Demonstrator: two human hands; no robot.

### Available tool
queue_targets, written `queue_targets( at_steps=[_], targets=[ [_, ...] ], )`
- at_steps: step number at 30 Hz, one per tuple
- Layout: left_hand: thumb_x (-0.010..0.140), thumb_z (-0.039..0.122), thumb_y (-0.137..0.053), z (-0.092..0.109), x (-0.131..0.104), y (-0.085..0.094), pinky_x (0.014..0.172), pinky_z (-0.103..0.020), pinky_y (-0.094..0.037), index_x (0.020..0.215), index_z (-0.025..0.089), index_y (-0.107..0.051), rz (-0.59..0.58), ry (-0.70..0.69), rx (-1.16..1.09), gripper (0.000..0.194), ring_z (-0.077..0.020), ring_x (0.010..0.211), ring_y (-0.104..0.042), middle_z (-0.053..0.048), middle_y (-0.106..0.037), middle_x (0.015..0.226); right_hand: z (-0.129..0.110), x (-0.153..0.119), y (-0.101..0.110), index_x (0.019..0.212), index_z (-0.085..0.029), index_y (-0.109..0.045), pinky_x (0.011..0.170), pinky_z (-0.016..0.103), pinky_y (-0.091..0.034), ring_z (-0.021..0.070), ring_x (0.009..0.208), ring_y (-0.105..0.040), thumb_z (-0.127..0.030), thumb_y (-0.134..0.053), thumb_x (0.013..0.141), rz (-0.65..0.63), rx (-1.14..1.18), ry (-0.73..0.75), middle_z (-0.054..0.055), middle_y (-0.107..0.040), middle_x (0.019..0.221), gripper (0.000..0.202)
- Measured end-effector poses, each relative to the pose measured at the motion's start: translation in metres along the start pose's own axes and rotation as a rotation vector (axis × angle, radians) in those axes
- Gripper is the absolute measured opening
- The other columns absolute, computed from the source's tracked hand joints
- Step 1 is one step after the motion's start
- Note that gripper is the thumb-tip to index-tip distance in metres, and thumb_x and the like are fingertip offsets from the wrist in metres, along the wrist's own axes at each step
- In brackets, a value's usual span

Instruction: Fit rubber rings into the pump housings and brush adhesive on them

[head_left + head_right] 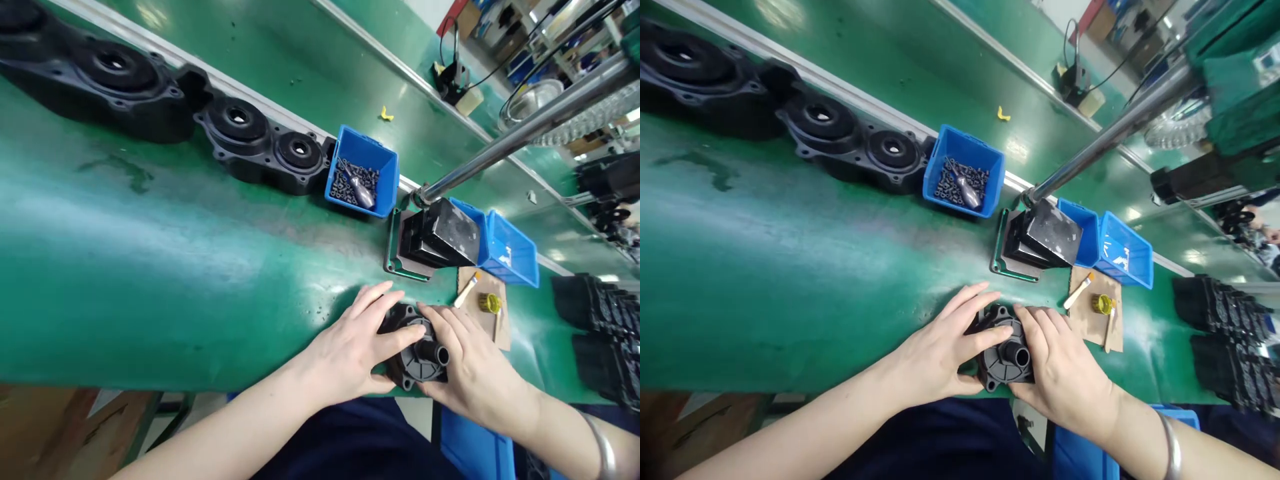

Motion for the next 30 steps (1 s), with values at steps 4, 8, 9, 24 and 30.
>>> queue_targets(
  at_steps=[4, 8, 9, 24, 30],
  targets=[
    [0.073, 0.02, -0.087, 0.0, 0.001, 0.0, 0.116, -0.066, -0.039, 0.141, 0.026, -0.045, -0.007, 0.014, -0.021, 0.08, -0.043, 0.152, -0.024, -0.023, -0.029, 0.159, -0.003, 0.005, 0.001, 0.147, 0.002, -0.034, 0.087, 0.059, -0.054, 0.0407, 0.109, -0.056, -0.04, -0.062, 0.089, 0.034, 0.028, -0.043, 0.027, -0.056, 0.122, 0.077],
    [0.073, 0.018, -0.087, -0.001, 0.001, -0.002, 0.116, -0.069, -0.036, 0.139, 0.027, -0.045, -0.017, 0.023, -0.041, 0.079, -0.043, 0.153, -0.023, -0.022, -0.031, 0.159, -0.001, 0.009, 0.004, 0.148, -0.005, -0.035, 0.081, 0.056, -0.054, 0.0369, 0.1, -0.058, -0.039, -0.062, 0.091, 0.13, 0.063, -0.114, 0.022, -0.058, 0.116, 0.072],
    [0.073, 0.017, -0.087, -0.002, 0.0, -0.002, 0.116, -0.07, -0.036, 0.139, 0.027, -0.045, -0.01, 0.021, -0.046, 0.079, -0.0436, 0.153, -0.023, -0.022, -0.031, 0.159, -0.001, 0.01, 0.004, 0.149, -0.006, -0.035, 0.08, 0.056, -0.054, 0.0364, 0.099, -0.059, -0.04, -0.061, 0.091, 0.141, 0.061, -0.126, 0.022, -0.059, 0.115, 0.072],
    [0.086, 0.051, -0.075, -0.022, -0.009, -0.017, 0.123, -0.072, -0.022, 0.158, 0.035, -0.005, 0.304, 0.474, -0.506, 0.102, -0.0402, 0.159, -0.008, -0.014, -0.011, 0.169, -0.001, 0.012, 0.007, 0.153, 0.005, -0.024, 0.106, 0.064, -0.045, 0.0425, 0.128, -0.053, -0.041, -0.067, 0.079, -0.09, 0.056, 0.033, 0.03, -0.054, 0.138, 0.097],
    [0.088, 0.06, -0.069, -0.027, -0.015, -0.024, 0.121, -0.078, -0.02, 0.158, 0.038, 0.0, 0.265, 0.541, -0.723, 0.101, -0.0431, 0.158, 0.003, -0.012, 0.001, 0.171, 0.004, 0.016, 0.004, 0.149, -0.003, -0.032, 0.087, 0.056, -0.053, 0.0383, 0.106, -0.063, -0.045, -0.061, 0.088, -0.023, 0.174, 0.015, 0.025, -0.062, 0.122, 0.079]
  ],
)
Point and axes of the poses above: each hand's wrist, its own x-axis towards the middle knuckle, its own y-axis out of the back of the hand, z = x × y, the point moved 9 cm from there along x, towards the middle knuckle
